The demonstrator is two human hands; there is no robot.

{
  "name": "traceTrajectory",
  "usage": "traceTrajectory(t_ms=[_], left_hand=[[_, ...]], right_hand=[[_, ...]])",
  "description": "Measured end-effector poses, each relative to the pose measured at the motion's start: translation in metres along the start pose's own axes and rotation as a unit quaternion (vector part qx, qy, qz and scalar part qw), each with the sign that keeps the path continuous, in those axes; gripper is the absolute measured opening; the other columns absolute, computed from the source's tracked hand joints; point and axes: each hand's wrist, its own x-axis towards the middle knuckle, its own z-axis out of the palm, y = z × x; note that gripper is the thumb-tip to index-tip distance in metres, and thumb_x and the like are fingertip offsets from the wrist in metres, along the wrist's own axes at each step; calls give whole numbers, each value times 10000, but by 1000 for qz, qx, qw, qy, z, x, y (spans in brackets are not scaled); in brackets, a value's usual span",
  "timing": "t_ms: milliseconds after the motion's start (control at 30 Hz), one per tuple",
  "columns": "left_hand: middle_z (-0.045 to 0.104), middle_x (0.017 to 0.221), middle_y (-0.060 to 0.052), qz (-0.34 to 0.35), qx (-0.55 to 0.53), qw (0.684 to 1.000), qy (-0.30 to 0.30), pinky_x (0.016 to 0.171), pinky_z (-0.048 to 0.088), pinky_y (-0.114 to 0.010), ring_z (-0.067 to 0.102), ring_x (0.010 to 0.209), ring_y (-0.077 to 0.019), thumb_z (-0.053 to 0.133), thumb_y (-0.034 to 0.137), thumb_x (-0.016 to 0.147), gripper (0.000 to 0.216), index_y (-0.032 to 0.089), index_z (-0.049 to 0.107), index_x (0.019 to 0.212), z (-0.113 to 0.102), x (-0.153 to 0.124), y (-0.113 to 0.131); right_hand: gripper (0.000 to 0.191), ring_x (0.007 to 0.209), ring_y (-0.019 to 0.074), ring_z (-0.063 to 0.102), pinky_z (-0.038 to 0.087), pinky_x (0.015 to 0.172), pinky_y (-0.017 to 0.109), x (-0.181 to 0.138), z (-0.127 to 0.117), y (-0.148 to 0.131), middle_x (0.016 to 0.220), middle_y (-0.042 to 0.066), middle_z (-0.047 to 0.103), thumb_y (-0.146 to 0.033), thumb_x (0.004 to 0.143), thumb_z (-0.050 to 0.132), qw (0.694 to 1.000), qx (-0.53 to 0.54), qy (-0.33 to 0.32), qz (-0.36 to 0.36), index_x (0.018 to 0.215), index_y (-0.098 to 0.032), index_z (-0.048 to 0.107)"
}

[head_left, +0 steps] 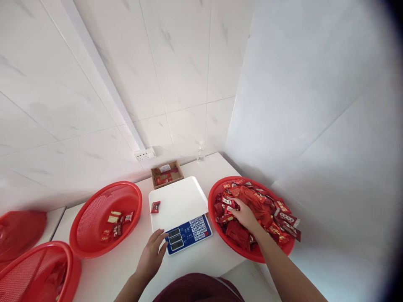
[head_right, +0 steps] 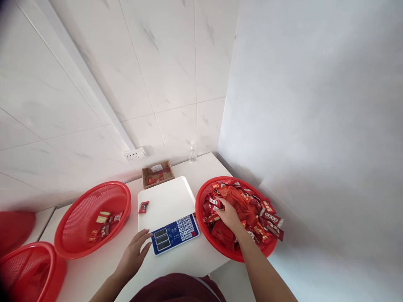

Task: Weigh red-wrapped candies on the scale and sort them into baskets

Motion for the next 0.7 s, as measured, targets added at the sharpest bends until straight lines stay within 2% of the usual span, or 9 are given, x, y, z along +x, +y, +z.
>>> traceTrajectory(t_ms=[133,267,367,433,533,600,667,700], left_hand=[[639,1138,-64,-2,-40,999,-4,923,491,-408,581,1088,-226,471,336,830,267,253,650,1009,2,3,6],[640,1123,-65,-42,-116,992,-26,937,471,-413,588,1065,-227,485,353,816,258,250,648,988,1,10,17],[633,1113,-74,-93,-223,967,-83,954,443,-412,577,1063,-223,500,382,806,285,232,623,1015,-2,19,39],[613,1137,-92,-149,-333,921,-138,924,458,-394,567,1067,-222,530,423,789,365,219,576,1088,-3,26,60],[534,1239,-115,-223,-521,799,-202,844,493,-392,566,1058,-214,564,469,776,556,258,410,1266,-2,35,88],[552,1187,-107,-240,-603,729,-218,780,512,-388,609,956,-195,589,467,765,560,270,397,1253,2,42,97],[609,1031,-89,-262,-631,705,-191,720,519,-347,636,810,-161,612,442,756,464,220,470,1138,7,49,94],[624,953,-81,-276,-625,711,-163,698,519,-326,636,752,-146,611,427,760,403,193,497,1067,10,53,88]], right_hand=[[370,910,220,609,461,831,350,-11,-17,11,972,57,663,-339,736,490,997,38,43,51,1070,-193,551],[386,844,211,623,495,740,332,-13,-24,14,914,63,667,-412,782,436,989,67,101,88,1078,-182,533],[379,848,208,631,508,710,320,-19,-18,-2,937,70,667,-426,790,441,985,124,77,94,1072,-188,526],[371,842,205,638,515,691,314,-26,-5,-22,948,65,669,-421,782,477,975,199,4,95,1079,-204,519],[354,854,202,641,516,719,318,-41,25,-57,926,48,677,-371,749,550,950,259,-169,50,1062,-206,540],[342,849,197,641,514,726,317,-50,48,-76,904,39,681,-343,737,567,933,247,-263,13,1045,-195,561],[360,813,186,648,518,701,309,-54,69,-90,885,29,682,-333,740,559,927,231,-296,11,1073,-196,554],[373,781,179,652,521,676,303,-54,79,-96,869,23,682,-335,747,546,929,226,-292,23,1096,-203,543]])
